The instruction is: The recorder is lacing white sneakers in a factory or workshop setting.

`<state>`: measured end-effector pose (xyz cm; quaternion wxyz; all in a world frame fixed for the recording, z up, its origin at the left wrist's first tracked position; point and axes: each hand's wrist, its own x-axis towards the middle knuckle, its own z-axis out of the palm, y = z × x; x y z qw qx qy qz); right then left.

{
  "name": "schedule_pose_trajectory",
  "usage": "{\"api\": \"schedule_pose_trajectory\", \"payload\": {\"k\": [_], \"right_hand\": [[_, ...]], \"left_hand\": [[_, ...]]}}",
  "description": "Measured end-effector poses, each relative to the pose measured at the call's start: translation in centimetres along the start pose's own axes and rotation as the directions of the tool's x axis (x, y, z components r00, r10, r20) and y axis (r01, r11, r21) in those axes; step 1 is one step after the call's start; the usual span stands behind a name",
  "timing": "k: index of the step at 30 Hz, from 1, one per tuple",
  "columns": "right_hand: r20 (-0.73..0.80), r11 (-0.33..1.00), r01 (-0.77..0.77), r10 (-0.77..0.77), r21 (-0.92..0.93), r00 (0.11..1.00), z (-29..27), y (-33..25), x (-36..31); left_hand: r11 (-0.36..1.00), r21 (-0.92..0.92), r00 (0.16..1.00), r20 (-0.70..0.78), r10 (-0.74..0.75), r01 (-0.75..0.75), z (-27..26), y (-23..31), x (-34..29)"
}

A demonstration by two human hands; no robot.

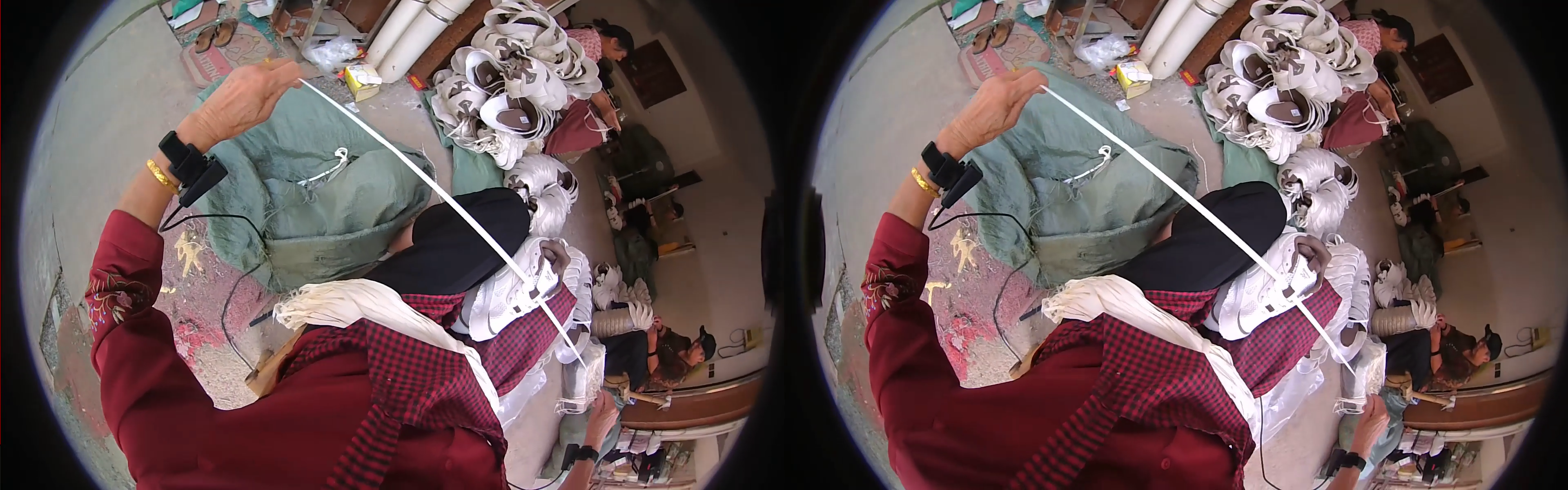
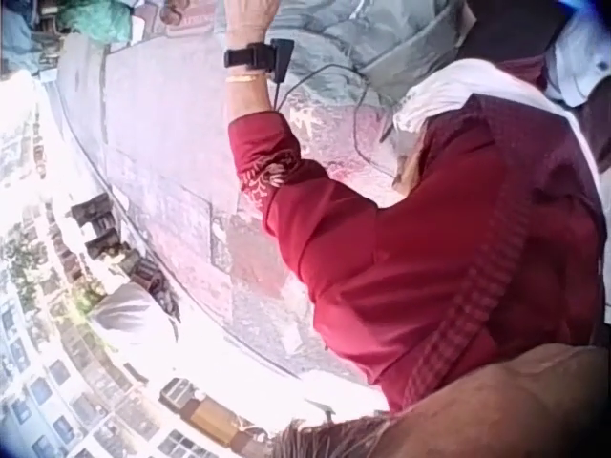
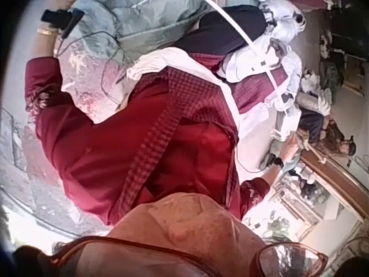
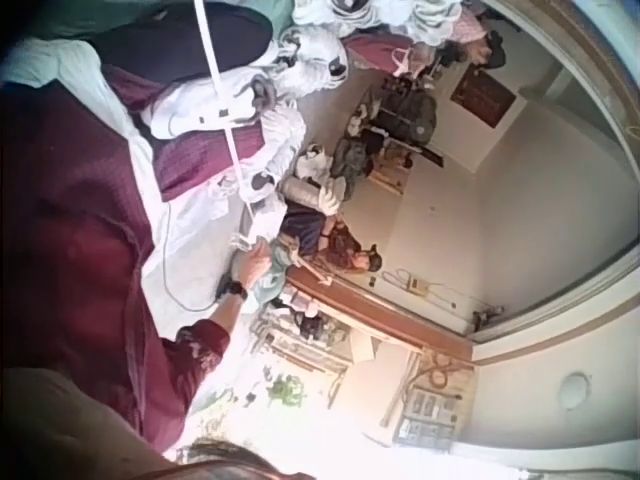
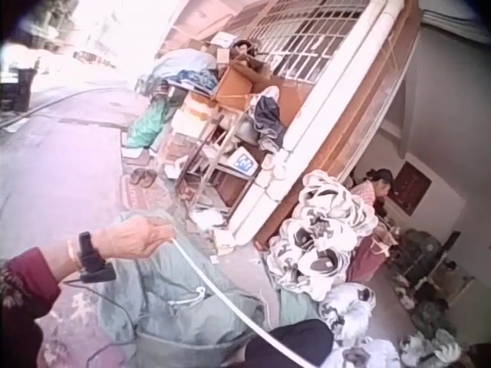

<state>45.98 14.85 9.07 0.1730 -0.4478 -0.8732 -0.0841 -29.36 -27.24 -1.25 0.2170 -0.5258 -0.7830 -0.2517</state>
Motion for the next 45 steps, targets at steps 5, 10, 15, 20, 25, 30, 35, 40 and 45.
{"api": "schedule_pose_trajectory", "payload": {"k": [5, 10, 15, 20, 25, 30, 35, 40, 45], "right_hand": [[-0.155, 0.951, -0.027, -0.022, -0.309, 0.988, -1.9, 3.7, -0.3], [-0.761, 0.978, -0.151, -0.014, -0.146, 0.648, -3.3, -0.2, -1.6], [-0.693, 0.834, 0.078, 0.398, 0.546, 0.601, -0.7, -8.4, -1.1], [-0.253, 0.457, 0.105, 0.277, 0.884, 0.927, 5.8, -17.7, 3.0], [-0.051, 0.273, 0.044, 0.017, 0.961, 0.999, 10.4, -23.8, 7.1], [0.046, 0.415, -0.009, -0.079, 0.910, 0.996, 11.6, -24.2, 7.6], [0.019, 0.304, -0.020, 0.006, 0.953, 1.000, 11.9, -24.3, 7.4], [-0.014, 0.479, 0.034, -0.046, 0.877, 0.999, 11.6, -24.4, 7.4], [-0.002, 0.495, 0.027, -0.051, 0.868, 0.999, 12.0, -24.8, 8.2]], "left_hand": [[0.993, 0.082, 0.979, -0.177, 0.102, -0.088, -0.5, 2.2, -1.1], [0.991, 0.082, 0.746, -0.665, -0.028, 0.110, -0.4, 6.7, 0.4], [0.958, -0.288, 0.771, -0.611, -0.178, -0.007, 3.1, 14.0, 4.0], [0.669, -0.732, 0.956, -0.271, -0.111, -0.129, 8.5, 23.4, 7.8], [0.252, -0.963, 0.992, 0.110, 0.055, 0.093, 13.7, 31.0, 9.3], [0.197, -0.978, 0.990, 0.086, 0.110, 0.063, 15.0, 32.7, 8.4], [0.162, -0.980, 0.988, 0.131, 0.076, 0.118, 15.0, 32.9, 8.1], [0.141, -0.980, 0.990, 0.142, 0.016, 0.138, 15.1, 33.0, 7.7], [0.135, -0.973, 0.982, 0.178, -0.067, 0.186, 15.5, 33.0, 7.3]]}}
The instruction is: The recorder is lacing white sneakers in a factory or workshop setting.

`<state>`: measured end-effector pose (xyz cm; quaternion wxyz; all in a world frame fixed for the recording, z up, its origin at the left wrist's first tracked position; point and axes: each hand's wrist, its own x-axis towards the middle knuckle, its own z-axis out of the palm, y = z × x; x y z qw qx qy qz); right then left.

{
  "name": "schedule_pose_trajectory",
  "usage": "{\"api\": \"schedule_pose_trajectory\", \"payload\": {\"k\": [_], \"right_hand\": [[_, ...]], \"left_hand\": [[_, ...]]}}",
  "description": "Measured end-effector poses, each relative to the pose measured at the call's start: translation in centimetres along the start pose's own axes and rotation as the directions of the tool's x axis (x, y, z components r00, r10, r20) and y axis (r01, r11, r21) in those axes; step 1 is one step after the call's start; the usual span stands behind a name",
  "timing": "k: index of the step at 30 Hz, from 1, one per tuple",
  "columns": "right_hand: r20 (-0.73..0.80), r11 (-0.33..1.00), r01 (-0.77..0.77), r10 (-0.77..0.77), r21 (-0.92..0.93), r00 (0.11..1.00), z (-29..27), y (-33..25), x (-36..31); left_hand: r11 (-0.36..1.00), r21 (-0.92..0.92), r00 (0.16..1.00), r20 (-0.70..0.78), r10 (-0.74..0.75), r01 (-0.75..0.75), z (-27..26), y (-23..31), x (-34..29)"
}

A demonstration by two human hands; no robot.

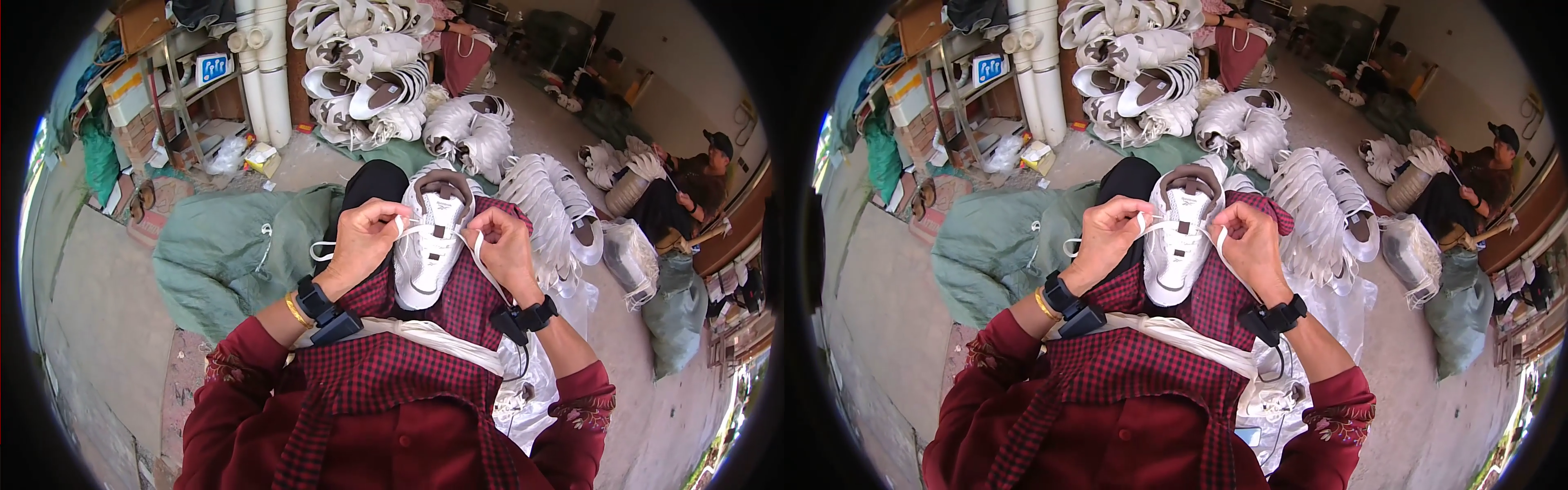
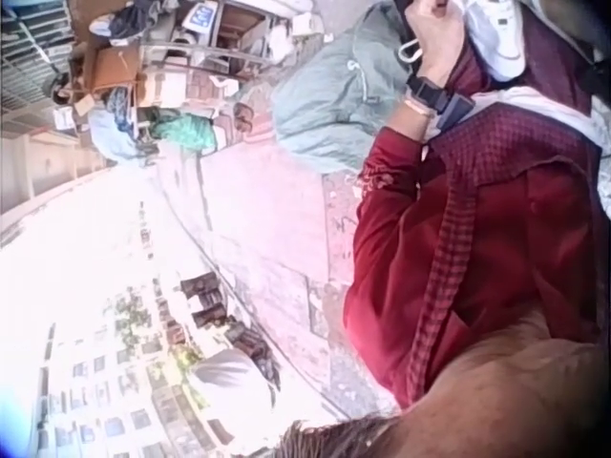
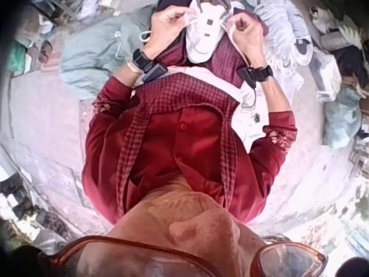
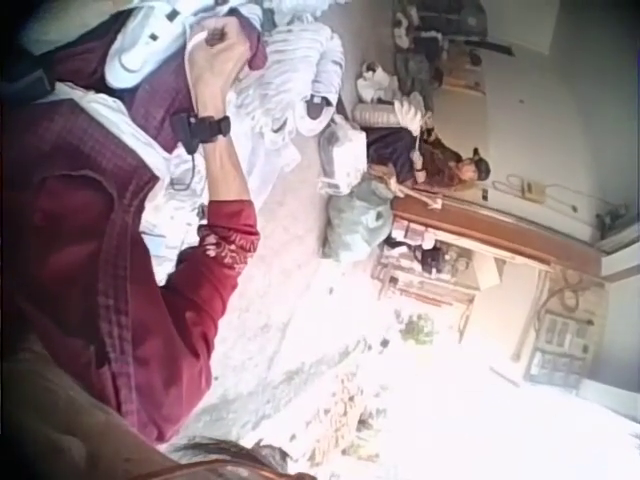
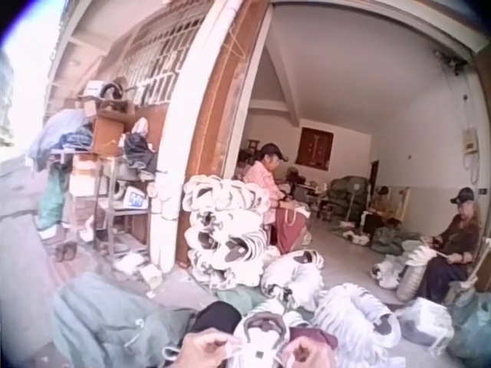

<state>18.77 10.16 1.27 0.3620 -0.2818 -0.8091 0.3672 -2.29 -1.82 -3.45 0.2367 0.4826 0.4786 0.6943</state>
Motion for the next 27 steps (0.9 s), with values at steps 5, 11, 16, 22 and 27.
{"api": "schedule_pose_trajectory", "payload": {"k": [5, 11, 16, 22, 27], "right_hand": [[0.051, 1.000, -0.004, 0.005, -0.017, 0.999, 0.5, 0.1, 0.8], [0.108, 0.992, -0.090, 0.080, 0.087, 0.991, 0.0, 0.2, 0.8], [0.119, 0.991, -0.096, 0.084, 0.097, 0.989, -0.1, 0.4, 1.0], [0.192, 0.981, -0.093, 0.060, 0.169, 0.980, -0.6, 0.4, 1.3], [0.328, 0.999, -0.016, 0.002, 0.043, 0.945, -1.7, -1.2, 2.5]], "left_hand": [[1.000, 0.027, 1.000, 0.009, 0.016, -0.016, 0.2, 0.0, 0.0], [0.998, 0.017, 0.998, -0.028, 0.058, -0.057, 0.4, 0.4, 0.1], [0.968, 0.230, 0.995, 0.001, 0.099, -0.097, 1.0, 1.2, 0.4], [0.900, 0.391, 0.978, 0.147, 0.146, -0.193, 1.8, 2.4, 1.9], [0.851, 0.500, 0.910, 0.410, -0.067, -0.163, -0.1, 4.8, 4.2]]}}
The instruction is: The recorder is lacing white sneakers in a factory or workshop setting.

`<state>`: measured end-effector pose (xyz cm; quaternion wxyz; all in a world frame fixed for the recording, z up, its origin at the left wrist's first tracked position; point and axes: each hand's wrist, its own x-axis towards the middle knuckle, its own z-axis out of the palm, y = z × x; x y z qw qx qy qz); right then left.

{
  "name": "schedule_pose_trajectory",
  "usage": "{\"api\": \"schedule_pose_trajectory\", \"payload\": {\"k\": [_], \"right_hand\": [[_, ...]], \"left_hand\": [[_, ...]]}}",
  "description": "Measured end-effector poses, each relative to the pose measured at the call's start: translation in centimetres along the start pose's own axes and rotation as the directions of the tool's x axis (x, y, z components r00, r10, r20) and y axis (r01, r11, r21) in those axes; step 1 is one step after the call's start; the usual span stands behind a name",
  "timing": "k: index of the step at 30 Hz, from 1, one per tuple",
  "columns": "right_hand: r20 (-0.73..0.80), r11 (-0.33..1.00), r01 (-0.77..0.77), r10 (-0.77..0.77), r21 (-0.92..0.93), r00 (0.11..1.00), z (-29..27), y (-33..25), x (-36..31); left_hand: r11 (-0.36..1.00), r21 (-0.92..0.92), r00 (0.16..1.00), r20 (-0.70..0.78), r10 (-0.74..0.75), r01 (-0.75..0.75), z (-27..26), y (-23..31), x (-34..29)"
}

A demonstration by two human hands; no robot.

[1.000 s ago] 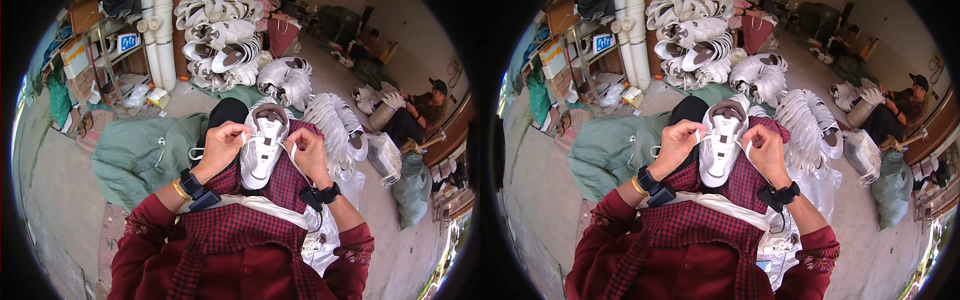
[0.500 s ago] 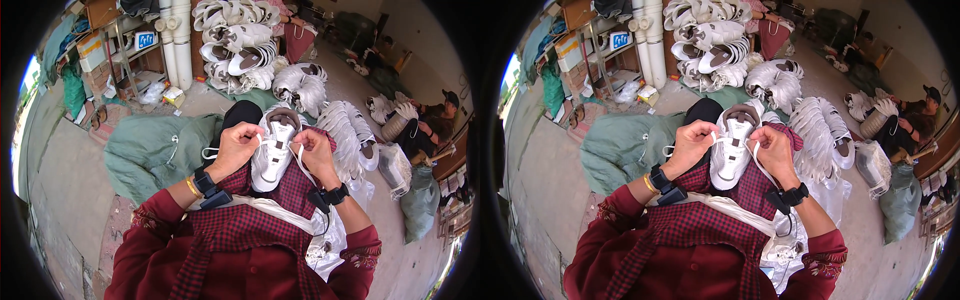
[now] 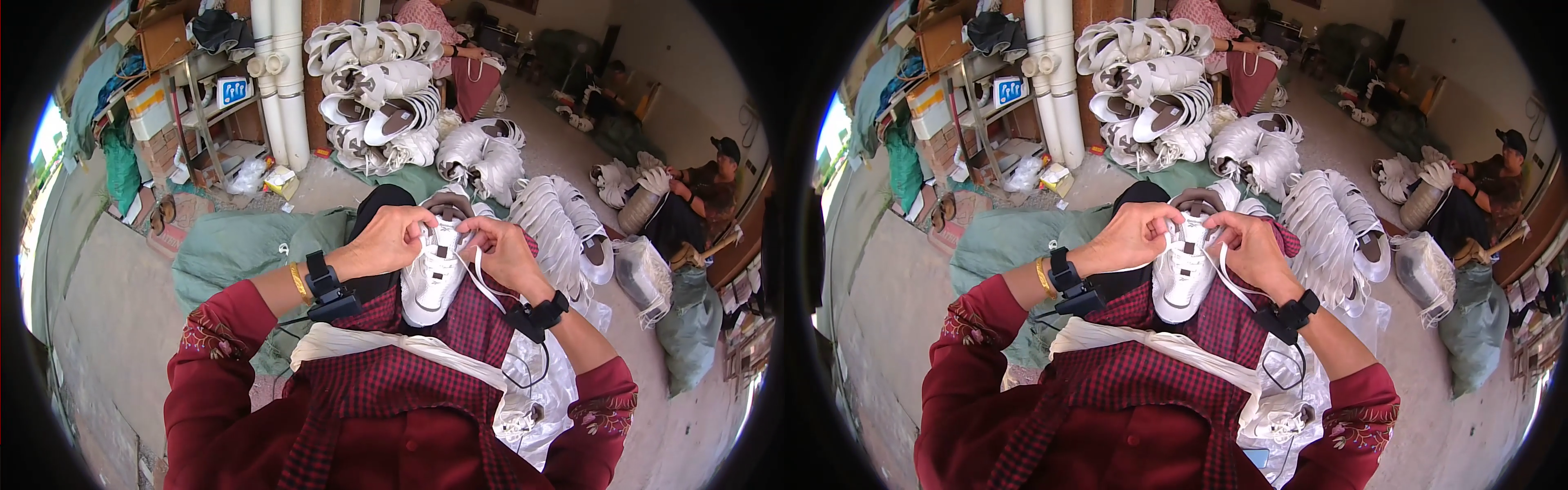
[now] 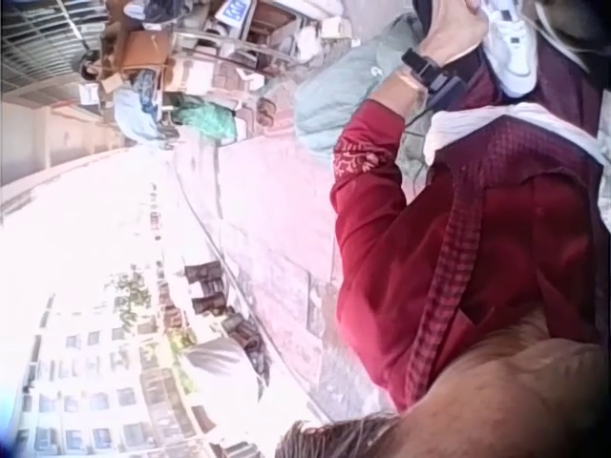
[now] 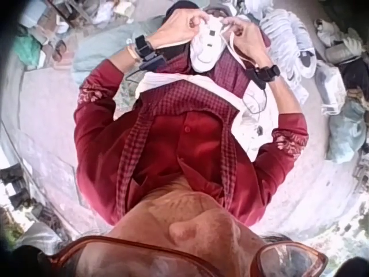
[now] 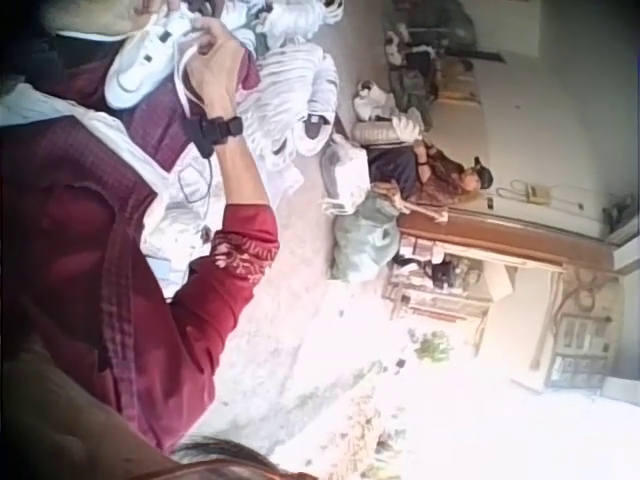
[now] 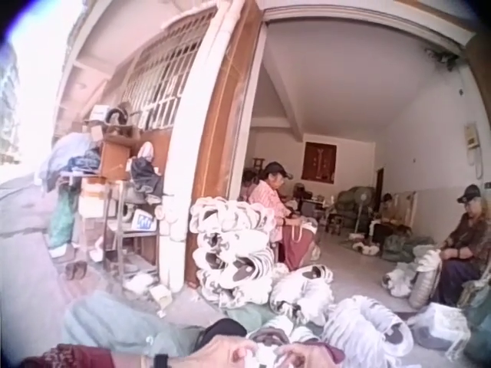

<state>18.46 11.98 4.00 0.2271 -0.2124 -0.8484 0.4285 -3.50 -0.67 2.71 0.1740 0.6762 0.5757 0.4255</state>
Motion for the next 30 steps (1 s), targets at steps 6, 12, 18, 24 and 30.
{"api": "schedule_pose_trajectory", "payload": {"k": [6, 12, 18, 24, 30], "right_hand": [[0.261, 0.710, 0.429, -0.341, -0.558, 0.903, -2.0, -2.5, 2.1], [0.407, 0.593, 0.560, -0.385, -0.579, 0.828, -2.7, -4.0, 3.1], [0.296, 0.950, 0.171, -0.090, -0.260, 0.951, -0.2, -4.0, 5.5], [0.191, 0.936, 0.316, -0.285, -0.155, 0.939, 2.9, -1.8, 5.5], [0.107, 0.736, 0.413, -0.427, -0.536, 0.898, -2.9, -3.8, 5.0]], "left_hand": [[0.896, 0.305, 0.898, 0.397, 0.188, -0.323, -3.6, 0.8, 3.7], [0.878, 0.242, 0.854, 0.437, 0.281, -0.413, -3.2, 0.0, 4.4], [0.898, 0.165, 0.896, 0.259, 0.360, -0.408, -2.8, -1.3, 2.6], [0.938, 0.047, 0.926, 0.187, 0.329, -0.343, -2.7, -1.7, 2.1], [0.920, 0.078, 0.908, 0.216, 0.360, -0.384, -3.2, -1.9, 2.3]]}}
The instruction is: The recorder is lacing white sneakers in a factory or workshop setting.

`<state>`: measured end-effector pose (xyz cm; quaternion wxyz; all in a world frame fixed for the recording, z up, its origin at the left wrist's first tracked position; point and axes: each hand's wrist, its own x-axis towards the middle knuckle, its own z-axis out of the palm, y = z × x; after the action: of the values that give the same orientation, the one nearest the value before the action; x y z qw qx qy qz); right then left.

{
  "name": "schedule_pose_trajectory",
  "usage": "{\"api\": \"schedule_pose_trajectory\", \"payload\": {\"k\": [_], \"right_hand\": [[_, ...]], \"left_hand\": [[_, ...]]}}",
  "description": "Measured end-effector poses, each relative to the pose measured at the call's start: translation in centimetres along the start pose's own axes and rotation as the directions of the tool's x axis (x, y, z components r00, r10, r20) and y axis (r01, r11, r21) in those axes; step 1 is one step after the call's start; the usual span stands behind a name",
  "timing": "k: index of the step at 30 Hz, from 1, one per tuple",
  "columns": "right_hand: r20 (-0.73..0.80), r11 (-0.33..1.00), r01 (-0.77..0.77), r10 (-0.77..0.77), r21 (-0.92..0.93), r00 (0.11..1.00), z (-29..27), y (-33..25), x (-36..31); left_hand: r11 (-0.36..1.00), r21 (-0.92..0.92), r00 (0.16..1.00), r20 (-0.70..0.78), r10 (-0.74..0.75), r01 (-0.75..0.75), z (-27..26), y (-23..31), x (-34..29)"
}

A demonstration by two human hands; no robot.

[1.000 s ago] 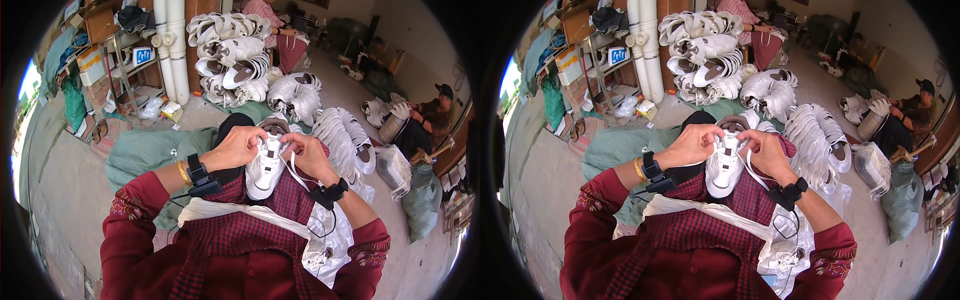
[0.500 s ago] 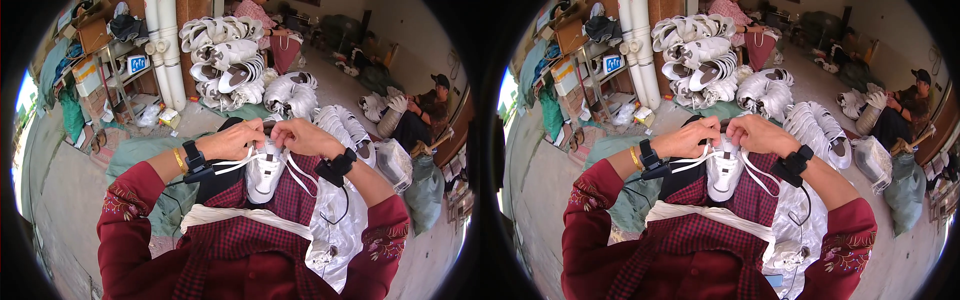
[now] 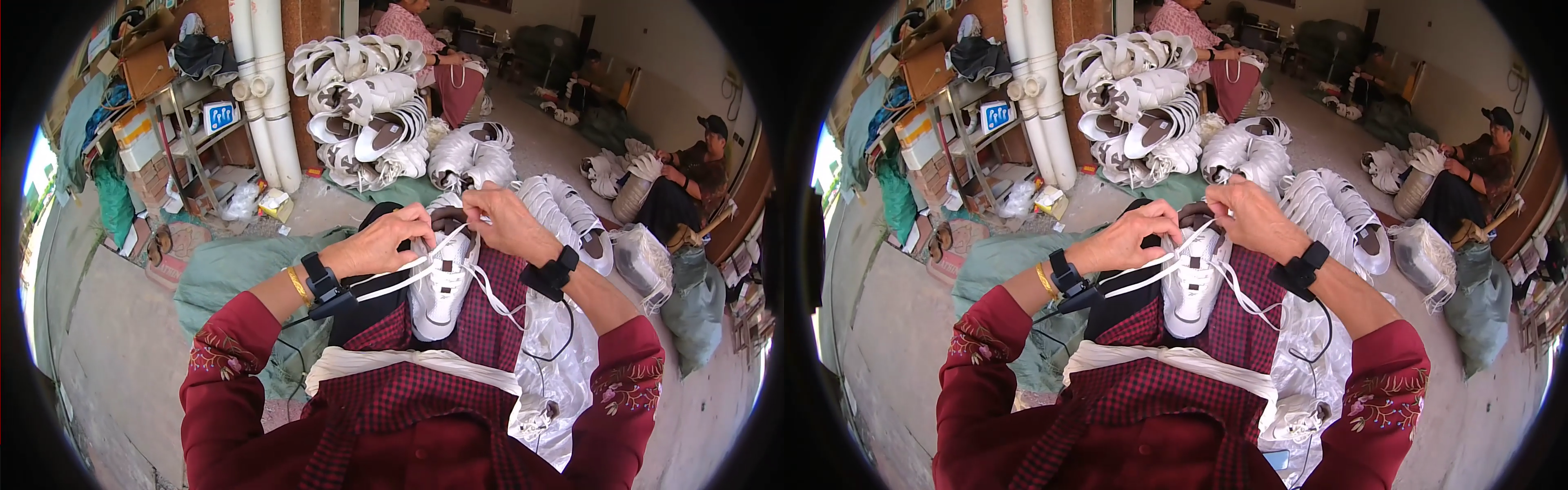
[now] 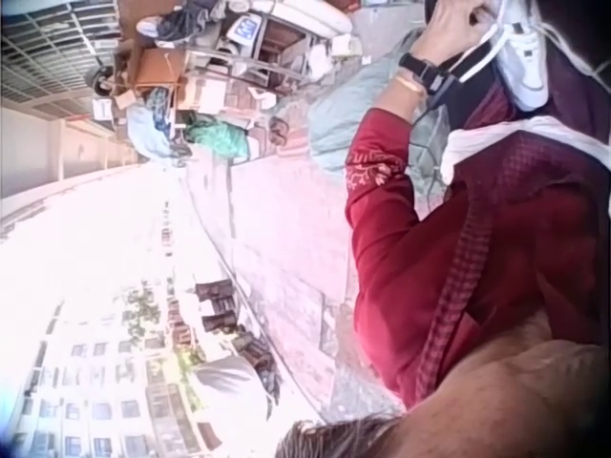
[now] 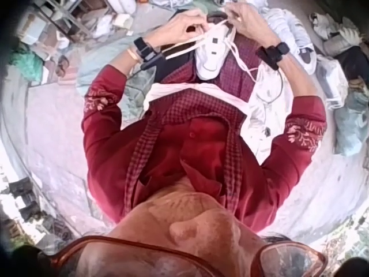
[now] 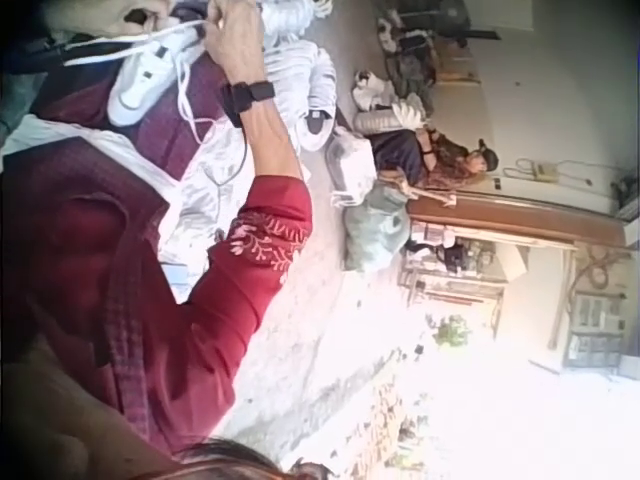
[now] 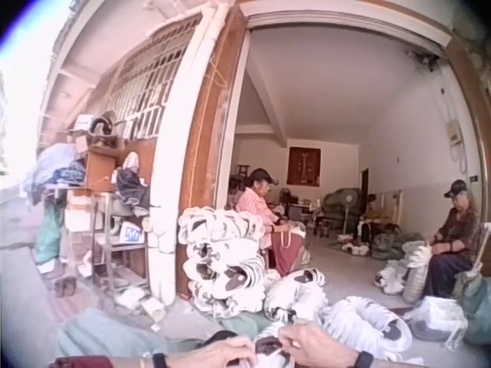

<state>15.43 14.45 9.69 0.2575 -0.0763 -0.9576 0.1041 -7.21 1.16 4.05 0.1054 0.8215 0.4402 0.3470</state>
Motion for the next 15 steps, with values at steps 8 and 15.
{"api": "schedule_pose_trajectory", "payload": {"k": [8, 15], "right_hand": [[0.085, 0.946, -0.312, 0.305, 0.088, 0.949, -4.5, 1.8, -6.2], [0.017, 0.962, -0.211, 0.212, 0.174, 0.977, -1.3, 1.4, -5.9]], "left_hand": [[0.992, 0.122, 0.985, -0.158, 0.061, -0.042, 0.8, 1.8, 2.7], [0.993, 0.097, 0.973, -0.226, -0.045, 0.068, 2.4, 3.2, 5.0]]}}
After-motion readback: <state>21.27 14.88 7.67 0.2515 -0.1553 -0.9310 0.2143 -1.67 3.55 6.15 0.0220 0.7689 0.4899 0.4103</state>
